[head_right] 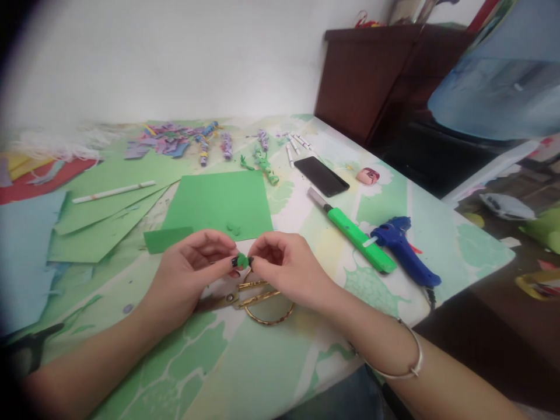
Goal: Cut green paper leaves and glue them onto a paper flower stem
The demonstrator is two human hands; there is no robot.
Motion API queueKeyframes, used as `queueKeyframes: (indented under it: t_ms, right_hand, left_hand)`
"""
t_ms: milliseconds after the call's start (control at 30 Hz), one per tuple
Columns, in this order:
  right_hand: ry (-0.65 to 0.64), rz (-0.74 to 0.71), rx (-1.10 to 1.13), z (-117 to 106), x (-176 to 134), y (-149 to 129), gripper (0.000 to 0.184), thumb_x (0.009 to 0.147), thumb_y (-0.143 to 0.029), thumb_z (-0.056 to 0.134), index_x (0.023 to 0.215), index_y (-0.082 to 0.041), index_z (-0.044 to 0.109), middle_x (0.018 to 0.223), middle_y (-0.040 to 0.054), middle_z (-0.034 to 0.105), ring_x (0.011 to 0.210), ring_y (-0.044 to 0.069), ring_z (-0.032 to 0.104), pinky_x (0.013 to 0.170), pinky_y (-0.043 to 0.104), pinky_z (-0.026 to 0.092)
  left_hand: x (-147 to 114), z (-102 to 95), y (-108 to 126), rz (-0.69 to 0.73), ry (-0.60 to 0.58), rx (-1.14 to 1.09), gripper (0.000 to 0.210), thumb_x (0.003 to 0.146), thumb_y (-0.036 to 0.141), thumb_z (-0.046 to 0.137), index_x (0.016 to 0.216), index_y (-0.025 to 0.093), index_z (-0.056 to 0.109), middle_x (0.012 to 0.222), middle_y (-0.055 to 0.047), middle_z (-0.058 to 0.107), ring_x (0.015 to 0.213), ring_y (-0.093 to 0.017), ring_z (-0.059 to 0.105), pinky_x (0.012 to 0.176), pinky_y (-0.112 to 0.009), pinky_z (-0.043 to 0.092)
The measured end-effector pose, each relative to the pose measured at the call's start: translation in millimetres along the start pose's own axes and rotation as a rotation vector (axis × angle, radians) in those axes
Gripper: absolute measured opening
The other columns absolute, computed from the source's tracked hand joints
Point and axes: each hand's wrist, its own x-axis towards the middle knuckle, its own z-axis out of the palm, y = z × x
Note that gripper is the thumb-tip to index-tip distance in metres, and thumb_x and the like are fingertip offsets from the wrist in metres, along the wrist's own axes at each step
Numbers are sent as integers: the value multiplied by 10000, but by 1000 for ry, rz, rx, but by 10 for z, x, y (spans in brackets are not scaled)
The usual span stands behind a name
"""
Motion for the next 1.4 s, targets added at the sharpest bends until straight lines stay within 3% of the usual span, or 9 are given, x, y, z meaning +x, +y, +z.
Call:
queueKeyframes:
  t_ms: [567, 867, 1100, 1400]
  right_hand:
    - [-24, -40, -89, -1, -11, 61, 51, 765, -203, 582, 775, -154, 572, 657, -14, 556, 565, 84, 489, 502, 210, 372]
    - [-19, 26, 36, 0, 10, 12, 45, 734, -174, 580, 772, -149, 578, 699, -3, 590, 619, 101, 563, 555, 225, 435]
    - [-3, 11, 91, 1, 10, -9, 44, 725, -141, 595, 753, -143, 562, 659, -34, 563, 542, 62, 530, 508, 193, 419]
    - [-6, -92, 177, -1, 16, 45, 109, 768, -111, 599, 810, -174, 520, 673, -43, 562, 566, 77, 589, 525, 196, 462]
  left_hand:
    - [15, 8, 3, -7, 8, 5, 125, 681, 163, 712, 763, 164, 617, 717, 0, 658, 673, -114, 641, 623, -206, 553]
    - [23, 8, 6, -96, -41, -138, 131, 695, 137, 717, 759, 161, 605, 685, 23, 657, 602, -81, 641, 595, -168, 546]
    - [9, -19, -15, -66, -100, -147, 73, 746, 112, 651, 739, 183, 635, 646, 26, 667, 597, -94, 651, 600, -185, 542]
    - [19, -15, -27, -109, -28, -147, 56, 707, 111, 681, 718, 163, 663, 626, 15, 681, 605, -96, 652, 600, -167, 529]
